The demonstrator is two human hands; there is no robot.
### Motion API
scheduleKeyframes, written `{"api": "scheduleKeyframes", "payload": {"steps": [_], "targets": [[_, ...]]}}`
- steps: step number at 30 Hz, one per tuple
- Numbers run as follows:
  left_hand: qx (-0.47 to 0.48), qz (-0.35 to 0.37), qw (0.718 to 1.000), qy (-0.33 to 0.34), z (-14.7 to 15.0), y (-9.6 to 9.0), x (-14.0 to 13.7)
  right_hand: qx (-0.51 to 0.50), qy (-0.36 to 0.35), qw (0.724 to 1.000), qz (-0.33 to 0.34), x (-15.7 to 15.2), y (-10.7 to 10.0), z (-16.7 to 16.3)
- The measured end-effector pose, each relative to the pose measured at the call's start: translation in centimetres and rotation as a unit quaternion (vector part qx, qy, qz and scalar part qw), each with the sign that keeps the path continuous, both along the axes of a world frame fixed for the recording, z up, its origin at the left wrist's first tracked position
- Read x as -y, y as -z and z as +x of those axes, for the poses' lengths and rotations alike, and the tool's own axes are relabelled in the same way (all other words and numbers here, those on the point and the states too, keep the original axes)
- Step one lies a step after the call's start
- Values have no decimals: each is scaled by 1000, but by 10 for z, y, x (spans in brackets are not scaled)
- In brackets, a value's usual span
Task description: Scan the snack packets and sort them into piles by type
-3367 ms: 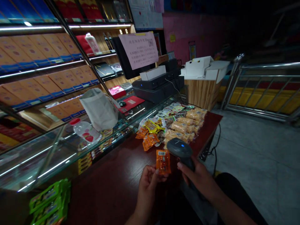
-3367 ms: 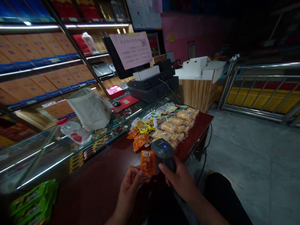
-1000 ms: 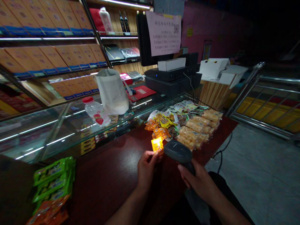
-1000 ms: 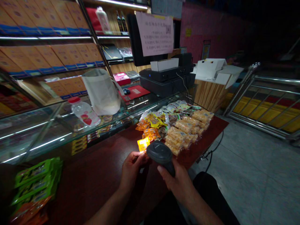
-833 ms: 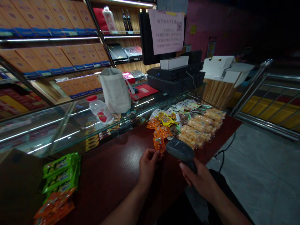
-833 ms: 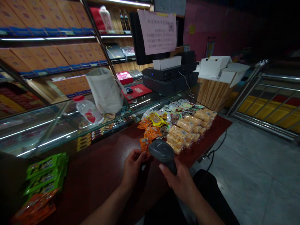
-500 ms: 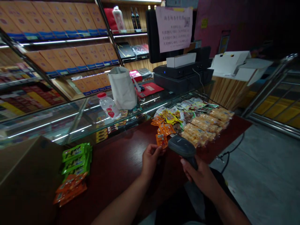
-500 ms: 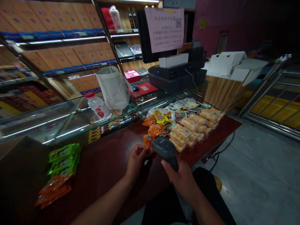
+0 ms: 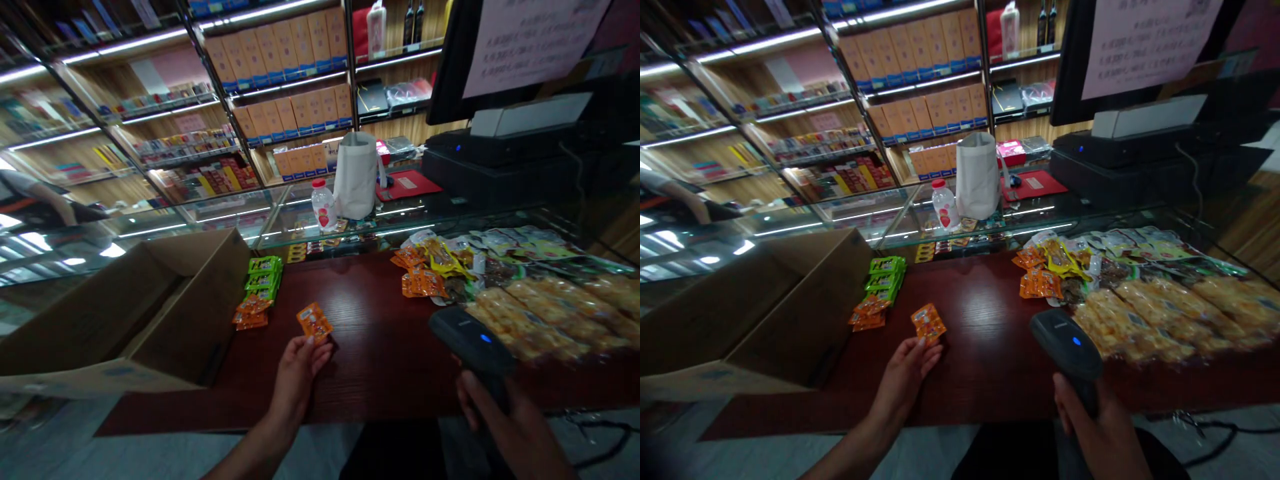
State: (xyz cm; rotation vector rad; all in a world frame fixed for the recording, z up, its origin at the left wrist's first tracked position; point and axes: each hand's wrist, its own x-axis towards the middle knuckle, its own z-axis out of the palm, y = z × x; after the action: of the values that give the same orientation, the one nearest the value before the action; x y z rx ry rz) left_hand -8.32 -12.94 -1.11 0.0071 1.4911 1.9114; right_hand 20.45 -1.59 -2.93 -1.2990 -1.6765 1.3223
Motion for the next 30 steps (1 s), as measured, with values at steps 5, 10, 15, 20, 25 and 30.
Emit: {"api": "scheduleKeyframes", "payload": {"steps": [5,10,15,20,25,30], "targets": [[-26,-26,987,-158,-28,-13,42,-4,-31,999,24,-6,0,-4],[-58,9,979,-193,-46,-30,40,-9,-57,998,24,-2,0,-8],[-88,55,978,-183,-78,-48,18,-11,-47,999,24,3,-6,-6],[-58,53,979,-186,-107,-58,-1,-21,-26,999,22,6,-9,3],[-36,26,981,-191,-114,-56,-11,-21,-4,1000,10,7,-5,11],[-41,-6,975,-217,-118,-53,-15,-31,-3,999,10,6,0,16]]}}
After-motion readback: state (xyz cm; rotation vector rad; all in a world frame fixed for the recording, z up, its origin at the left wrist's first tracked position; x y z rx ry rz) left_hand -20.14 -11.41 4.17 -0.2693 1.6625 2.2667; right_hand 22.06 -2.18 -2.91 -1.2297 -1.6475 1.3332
